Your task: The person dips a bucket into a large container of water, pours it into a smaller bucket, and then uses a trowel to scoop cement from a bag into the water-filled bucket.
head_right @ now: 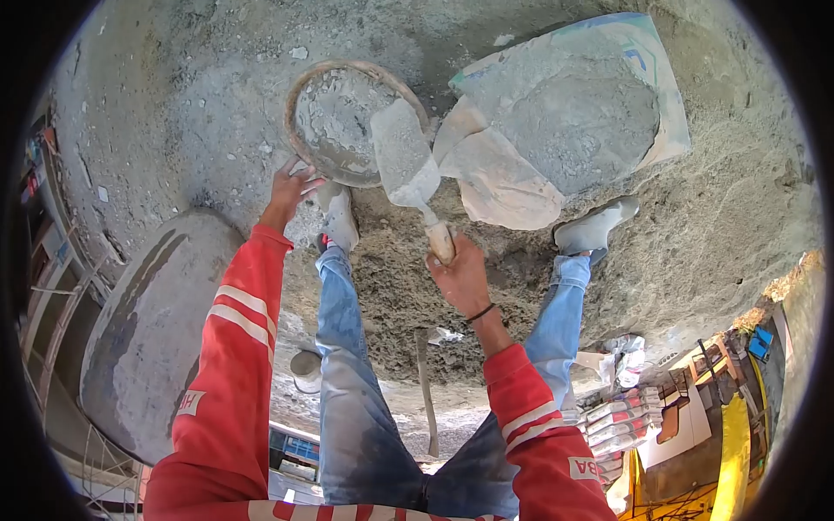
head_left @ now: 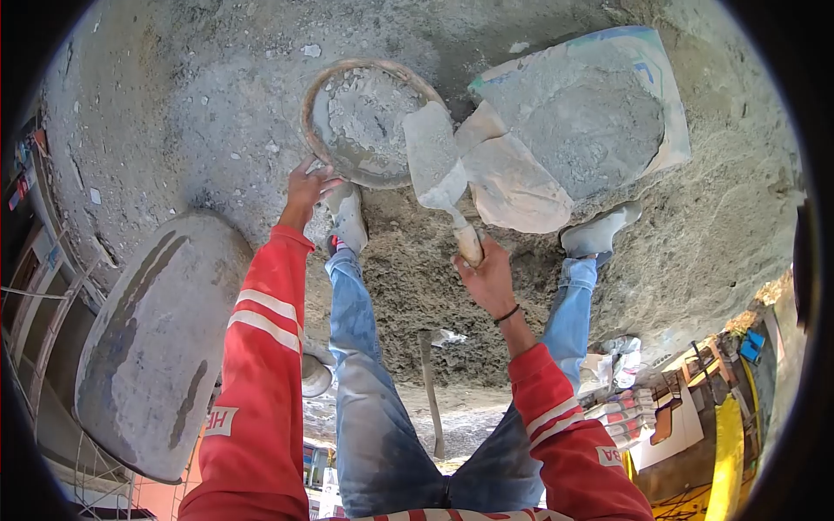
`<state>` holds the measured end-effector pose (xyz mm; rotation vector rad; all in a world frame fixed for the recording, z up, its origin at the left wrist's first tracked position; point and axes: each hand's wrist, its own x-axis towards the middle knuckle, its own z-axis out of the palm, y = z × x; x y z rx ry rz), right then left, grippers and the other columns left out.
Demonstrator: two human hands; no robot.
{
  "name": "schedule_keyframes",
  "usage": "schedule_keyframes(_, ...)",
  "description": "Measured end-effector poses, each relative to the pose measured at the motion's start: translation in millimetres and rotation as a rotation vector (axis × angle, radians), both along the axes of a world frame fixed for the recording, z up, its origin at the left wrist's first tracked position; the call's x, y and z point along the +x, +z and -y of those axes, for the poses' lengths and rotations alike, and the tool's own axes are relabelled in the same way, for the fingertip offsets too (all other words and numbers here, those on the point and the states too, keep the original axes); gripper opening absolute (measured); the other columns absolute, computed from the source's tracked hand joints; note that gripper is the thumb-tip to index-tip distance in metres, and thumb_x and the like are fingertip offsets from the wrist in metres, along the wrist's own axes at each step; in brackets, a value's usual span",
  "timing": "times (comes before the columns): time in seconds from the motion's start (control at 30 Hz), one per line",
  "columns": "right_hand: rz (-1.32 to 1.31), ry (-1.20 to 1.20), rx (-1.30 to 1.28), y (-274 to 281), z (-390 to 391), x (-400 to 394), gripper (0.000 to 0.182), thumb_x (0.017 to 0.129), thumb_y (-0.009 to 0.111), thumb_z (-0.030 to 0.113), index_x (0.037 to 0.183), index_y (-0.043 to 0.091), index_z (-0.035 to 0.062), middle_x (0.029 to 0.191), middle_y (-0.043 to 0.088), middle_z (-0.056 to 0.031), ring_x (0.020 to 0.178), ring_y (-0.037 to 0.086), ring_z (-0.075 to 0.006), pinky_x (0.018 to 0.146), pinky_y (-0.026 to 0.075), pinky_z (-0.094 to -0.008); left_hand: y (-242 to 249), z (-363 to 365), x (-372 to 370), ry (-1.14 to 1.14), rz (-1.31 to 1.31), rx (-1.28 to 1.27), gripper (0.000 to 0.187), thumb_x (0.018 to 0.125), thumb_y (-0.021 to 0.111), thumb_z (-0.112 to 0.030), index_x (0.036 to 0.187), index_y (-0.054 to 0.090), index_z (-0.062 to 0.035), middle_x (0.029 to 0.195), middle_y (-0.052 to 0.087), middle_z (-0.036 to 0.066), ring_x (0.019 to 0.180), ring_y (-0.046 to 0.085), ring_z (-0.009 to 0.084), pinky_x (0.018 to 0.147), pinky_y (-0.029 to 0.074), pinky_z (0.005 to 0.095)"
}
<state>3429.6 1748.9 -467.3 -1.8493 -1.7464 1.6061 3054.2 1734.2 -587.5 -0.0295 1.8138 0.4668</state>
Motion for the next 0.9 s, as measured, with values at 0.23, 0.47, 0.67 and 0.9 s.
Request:
schedule_keyframes(0.23,-1.143,-0.609,-1.441,-57,-10,-77,0.022,0.092,0.059,0.014,0.111,0.057,0.0021,0.069,0.051,0.0021,0.047,0.043,-0.0076,0.045,0.038,-0.0252,-4,5,-4,-0.002,0.002,0.031,0.074,0.094,0.065,-0.010,0.157,0.027,-0.0070,0.129,0.064,0.013,0.099,0.071,0.0263,0.084,0.049,0.0417)
schedule_keyframes(0.47,-0.874,-0.494,-1.140,5,-35,10,0.024,0.093,0.062,0.014,0.113,0.057,0.0024,0.071,0.053,0.0015,0.050,0.048,-0.0068,0.046,0.041,-0.0245,-14,13,-6,0.011,0.057,0.047,0.062,0.095,0.066,-0.012,0.151,0.039,-0.0144,0.127,0.064,0.010,0.098,0.070,0.0243,0.084,0.050,0.0399)
schedule_keyframes(0.67,0.564,0.052,0.155,-73,-38,191,0.040,0.084,0.070,0.019,0.113,0.052,-0.0017,0.087,0.069,-0.0243,0.075,0.066,-0.0441,0.066,0.053,-0.0515,-12,12,-6,-0.002,0.065,0.061,0.059,0.096,0.067,-0.016,0.149,0.041,-0.0168,0.129,0.063,0.009,0.101,0.069,0.0231,0.089,0.051,0.0410)
schedule_keyframes(0.9,0.786,0.243,-0.018,-143,-45,254,0.044,0.082,0.069,0.019,0.116,0.049,-0.0006,0.088,0.069,-0.0262,0.084,0.067,-0.0478,0.074,0.055,-0.0551,-7,9,2,-0.012,-0.012,0.007,0.067,0.096,0.066,-0.016,0.155,0.033,-0.0158,0.131,0.062,0.007,0.105,0.069,0.0246,0.092,0.051,0.0415)
